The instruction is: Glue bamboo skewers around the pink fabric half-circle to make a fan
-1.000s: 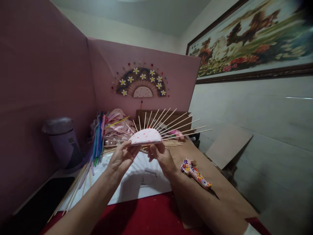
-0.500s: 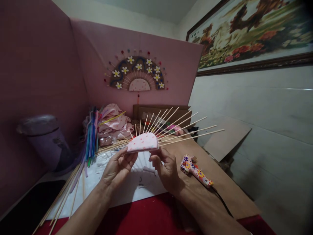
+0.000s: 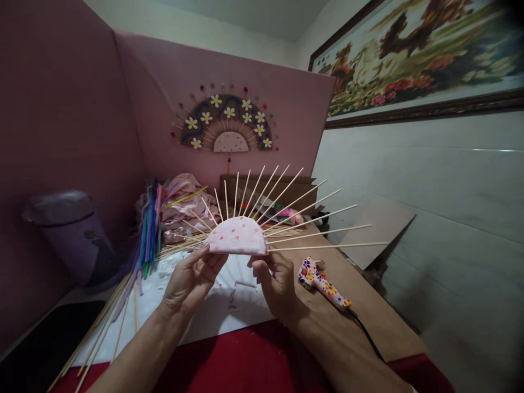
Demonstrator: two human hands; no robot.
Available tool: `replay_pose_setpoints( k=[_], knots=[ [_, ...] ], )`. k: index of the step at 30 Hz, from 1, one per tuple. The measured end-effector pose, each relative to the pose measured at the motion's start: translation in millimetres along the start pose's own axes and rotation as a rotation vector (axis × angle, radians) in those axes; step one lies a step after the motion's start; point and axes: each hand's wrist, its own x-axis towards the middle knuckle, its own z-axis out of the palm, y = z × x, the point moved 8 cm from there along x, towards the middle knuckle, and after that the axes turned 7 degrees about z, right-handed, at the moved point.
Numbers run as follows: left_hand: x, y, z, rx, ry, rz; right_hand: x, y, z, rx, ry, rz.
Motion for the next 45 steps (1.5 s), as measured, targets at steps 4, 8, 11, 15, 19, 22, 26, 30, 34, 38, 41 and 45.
replay_pose_setpoints(
  k=[4, 8, 11, 15, 19, 22, 26, 30, 34, 38, 41, 45],
  knots=[
    [0.2, -0.6, -0.1, -0.002, -0.018, 0.021, -1.0, 10.8, -0.8, 0.137, 0.025, 0.102],
    [-0.4, -3.5, 4.1, 0.016, -0.084, 0.016, 1.6, 17.0, 2.2, 0.338, 0.022, 0.195],
    [-5.1, -1.9, 13.6, 0.052, -0.194, 0.058, 6.3, 28.2, 5.3, 0.618, 0.041, 0.331],
    [-12.7, 3.1, 22.9, 0.114, -0.274, 0.160, 9.0, 46.8, 20.4, 1.013, -0.035, 0.551],
    [-17.5, 9.6, 24.7, 0.299, -0.280, 0.302, 7.6, 55.9, 32.8, 1.213, -0.134, 0.653],
    [-24.7, 15.0, 26.6, 0.432, -0.292, 0.419, 5.4, 57.2, 38.3, 1.281, -0.190, 0.694],
    [-38.9, 18.7, 35.4, 0.556, -0.334, 0.508, 4.5, 60.4, 38.7, 1.349, -0.190, 0.718],
    [-48.3, 24.5, 44.1, 0.664, -0.345, 0.588, 3.2, 63.7, 40.4, 1.373, -0.223, 0.736],
    [-51.0, 24.9, 47.2, 0.718, -0.390, 0.634, 1.1, 64.4, 42.5, 1.376, -0.250, 0.745],
    [-54.7, 20.7, 50.3, 0.745, -0.472, 0.637, -0.6, 63.6, 43.5, 1.377, -0.264, 0.750],
    [-60.9, 22.0, 56.5, 0.796, -0.527, 0.679, -2.0, 61.6, 43.7, 1.352, -0.287, 0.750],
    [-65.7, 23.0, 60.9, 0.896, -0.566, 0.712, -4.5, 61.9, 42.9, 1.309, -0.255, 0.786]
  ],
)
